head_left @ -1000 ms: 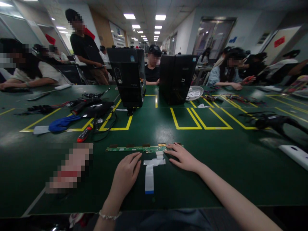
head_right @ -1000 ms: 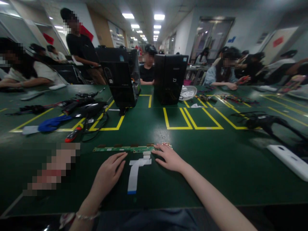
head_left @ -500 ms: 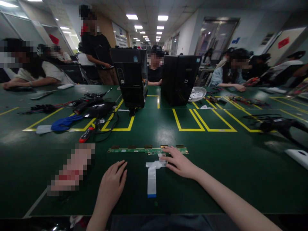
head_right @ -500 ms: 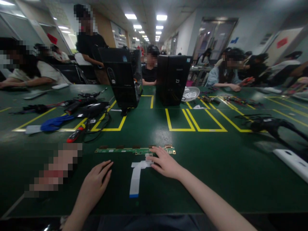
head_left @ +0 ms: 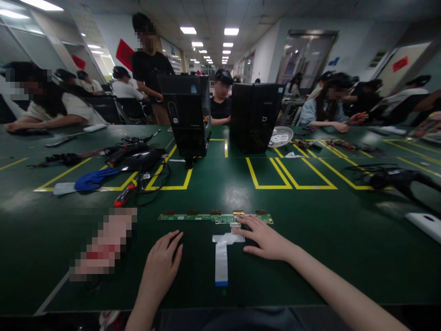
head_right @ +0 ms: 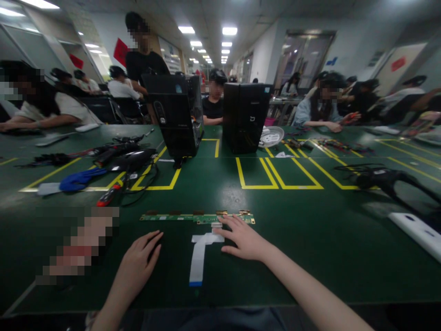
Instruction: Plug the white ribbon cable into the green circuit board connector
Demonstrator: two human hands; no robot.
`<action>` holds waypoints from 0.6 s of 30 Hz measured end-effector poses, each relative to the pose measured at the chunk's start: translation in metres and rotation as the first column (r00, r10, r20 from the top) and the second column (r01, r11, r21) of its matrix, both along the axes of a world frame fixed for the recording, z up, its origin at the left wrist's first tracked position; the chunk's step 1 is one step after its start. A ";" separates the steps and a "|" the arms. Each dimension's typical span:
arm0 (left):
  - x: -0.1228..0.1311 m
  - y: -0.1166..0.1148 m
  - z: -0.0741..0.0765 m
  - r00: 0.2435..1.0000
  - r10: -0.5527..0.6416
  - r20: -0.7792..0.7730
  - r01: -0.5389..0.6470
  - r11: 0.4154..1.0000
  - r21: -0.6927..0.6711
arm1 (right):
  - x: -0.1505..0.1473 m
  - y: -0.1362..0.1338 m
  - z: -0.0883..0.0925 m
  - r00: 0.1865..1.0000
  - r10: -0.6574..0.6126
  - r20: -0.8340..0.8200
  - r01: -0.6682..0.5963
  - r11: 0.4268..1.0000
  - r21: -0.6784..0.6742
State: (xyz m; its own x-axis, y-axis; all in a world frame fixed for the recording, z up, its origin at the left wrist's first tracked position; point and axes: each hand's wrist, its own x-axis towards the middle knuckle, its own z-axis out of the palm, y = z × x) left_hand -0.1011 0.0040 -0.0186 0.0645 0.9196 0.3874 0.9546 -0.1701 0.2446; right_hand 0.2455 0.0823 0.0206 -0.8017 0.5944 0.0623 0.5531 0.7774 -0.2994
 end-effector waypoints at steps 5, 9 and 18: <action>0.001 -0.001 0.002 1.000 -0.001 -0.003 0.001 1.000 -0.002 | 0.042 -0.014 0.002 0.999 -0.026 0.044 0.026 1.000 0.011; 0.001 -0.001 0.002 1.000 -0.002 -0.003 0.002 1.000 -0.011 | 0.092 -0.030 -0.003 0.983 -0.156 0.101 0.149 0.986 0.074; -0.001 0.001 0.000 1.000 -0.005 -0.019 0.004 1.000 -0.024 | 0.203 -0.070 -0.036 0.788 -0.600 0.136 0.561 0.791 0.243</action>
State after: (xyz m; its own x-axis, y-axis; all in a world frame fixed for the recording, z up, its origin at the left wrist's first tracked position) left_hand -0.1021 0.0045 -0.0186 0.0760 0.9284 0.3636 0.9584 -0.1686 0.2302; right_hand 0.4486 0.0125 -0.0151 -0.3145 0.9445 0.0954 0.9478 0.3179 -0.0230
